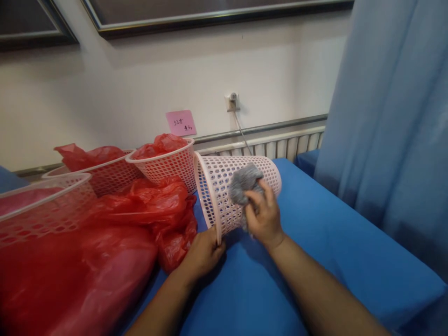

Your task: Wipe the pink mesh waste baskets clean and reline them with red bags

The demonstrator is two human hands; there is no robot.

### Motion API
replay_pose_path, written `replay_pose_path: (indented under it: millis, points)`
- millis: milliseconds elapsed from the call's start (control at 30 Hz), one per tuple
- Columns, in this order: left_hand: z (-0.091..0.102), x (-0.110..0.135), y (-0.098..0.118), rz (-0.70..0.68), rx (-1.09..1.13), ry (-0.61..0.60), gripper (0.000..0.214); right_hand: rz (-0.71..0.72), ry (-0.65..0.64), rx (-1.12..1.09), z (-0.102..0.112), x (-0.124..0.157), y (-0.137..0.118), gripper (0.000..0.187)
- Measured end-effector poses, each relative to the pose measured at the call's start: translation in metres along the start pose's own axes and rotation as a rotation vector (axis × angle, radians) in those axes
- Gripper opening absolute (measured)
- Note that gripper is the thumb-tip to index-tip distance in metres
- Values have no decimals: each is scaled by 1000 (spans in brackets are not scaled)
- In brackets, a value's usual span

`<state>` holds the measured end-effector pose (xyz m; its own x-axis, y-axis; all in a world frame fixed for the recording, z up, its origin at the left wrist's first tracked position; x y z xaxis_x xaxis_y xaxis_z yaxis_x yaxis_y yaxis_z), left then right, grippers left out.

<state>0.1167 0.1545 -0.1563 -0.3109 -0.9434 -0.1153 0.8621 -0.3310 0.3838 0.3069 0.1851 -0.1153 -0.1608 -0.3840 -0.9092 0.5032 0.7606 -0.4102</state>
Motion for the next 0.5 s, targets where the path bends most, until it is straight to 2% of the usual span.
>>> replay_pose_path:
  millis: [133,200,233,267,333,433,500]
  points:
    - [-2,0,-1,10,-23,-14,28,-539,187,141,15,-5,110,25]
    - [-3,1,0,-3,-27,-24,32,-742,226,148,20,-1,140,28]
    - [-4,1,0,-9,-26,-28,35,-765,234,138,21,-1,142,29]
    - [-5,1,0,-16,-24,-30,37,-731,235,118,21,-2,136,28]
    - [-7,0,0,-29,-16,-34,42,-548,201,60,17,-8,101,26]
    - [-11,0,-1,-30,-18,-50,47,-229,44,-56,7,-7,21,23]
    - [-14,-1,-3,-23,-25,-53,46,-33,-70,-130,3,0,-28,30]
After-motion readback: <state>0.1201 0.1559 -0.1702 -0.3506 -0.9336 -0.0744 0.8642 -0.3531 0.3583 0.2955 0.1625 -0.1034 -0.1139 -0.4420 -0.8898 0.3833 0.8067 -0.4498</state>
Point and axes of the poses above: each hand's wrist, its own x-axis away from the middle knuckle, its own z-axis out of the back of the hand, y = z × x, the point moved 7 cm from there along -x, towards the middle knuckle, and after that the axes turned 1 degree about y, right-handed, at the moved point
